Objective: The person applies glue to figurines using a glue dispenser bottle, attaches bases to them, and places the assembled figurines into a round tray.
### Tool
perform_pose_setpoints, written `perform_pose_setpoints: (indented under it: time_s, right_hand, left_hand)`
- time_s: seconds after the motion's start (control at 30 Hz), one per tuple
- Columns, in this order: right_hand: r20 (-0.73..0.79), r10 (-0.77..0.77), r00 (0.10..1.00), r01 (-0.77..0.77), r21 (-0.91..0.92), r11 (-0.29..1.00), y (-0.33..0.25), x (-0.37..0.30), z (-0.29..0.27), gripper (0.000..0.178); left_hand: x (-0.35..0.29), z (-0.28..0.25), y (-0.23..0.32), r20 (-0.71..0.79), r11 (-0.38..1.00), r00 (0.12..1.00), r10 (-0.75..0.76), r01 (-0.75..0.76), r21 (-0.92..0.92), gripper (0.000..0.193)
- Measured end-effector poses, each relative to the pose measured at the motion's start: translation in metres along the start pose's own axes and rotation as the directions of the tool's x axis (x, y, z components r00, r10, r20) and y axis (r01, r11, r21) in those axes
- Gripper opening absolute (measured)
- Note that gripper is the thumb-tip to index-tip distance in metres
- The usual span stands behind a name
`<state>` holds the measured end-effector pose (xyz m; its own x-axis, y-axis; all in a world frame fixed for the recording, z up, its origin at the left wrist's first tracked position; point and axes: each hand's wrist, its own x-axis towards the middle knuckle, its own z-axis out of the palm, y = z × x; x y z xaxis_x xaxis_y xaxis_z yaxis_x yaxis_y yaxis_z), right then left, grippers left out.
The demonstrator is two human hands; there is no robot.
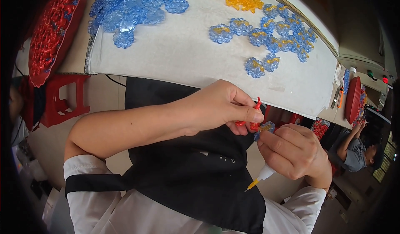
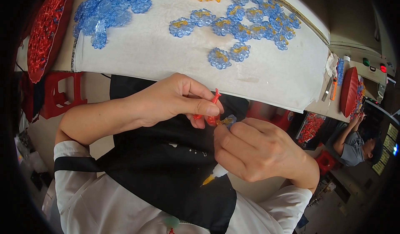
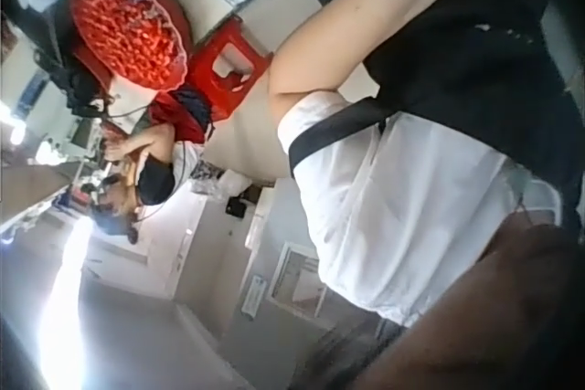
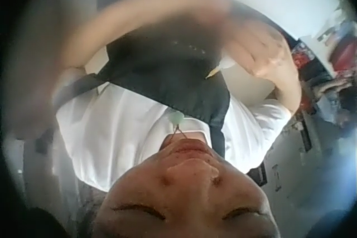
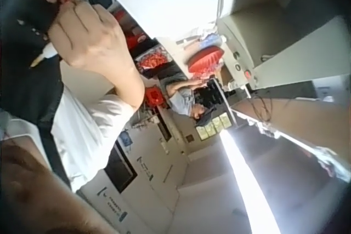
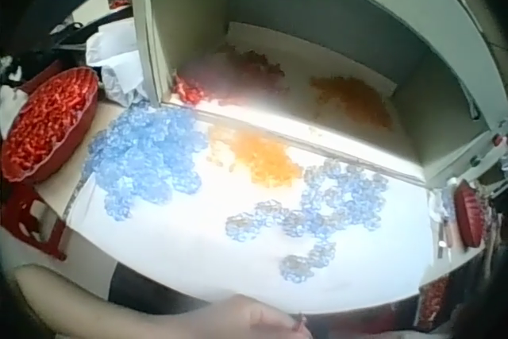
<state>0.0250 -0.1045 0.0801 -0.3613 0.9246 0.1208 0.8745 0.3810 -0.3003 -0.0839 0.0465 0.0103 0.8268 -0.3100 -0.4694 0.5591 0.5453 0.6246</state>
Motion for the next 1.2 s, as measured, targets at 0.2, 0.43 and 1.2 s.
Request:
perform_pose_setpoints:
  time_s: [0.2,0.43,1.2]
  right_hand:
    - [-0.143,0.061,0.988,-0.04,0.15,0.988,0.004,-0.005,0.004,0.016]
    - [-0.085,0.099,0.991,-0.075,0.25,0.965,0.006,-0.005,0.002,0.016]
    - [-0.06,0.127,0.99,-0.094,0.395,0.914,0.004,-0.011,-0.001,0.014]
  left_hand:
    - [-0.001,-0.002,0.0,0.07,0.994,0.997,0.018,-0.01,-0.106,0.027]
    - [0.001,-0.002,-0.005,0.082,0.993,0.996,-0.016,0.026,-0.116,0.025]
    - [0.001,0.001,-0.004,0.143,0.999,0.989,-0.021,0.027,-0.044,0.028]
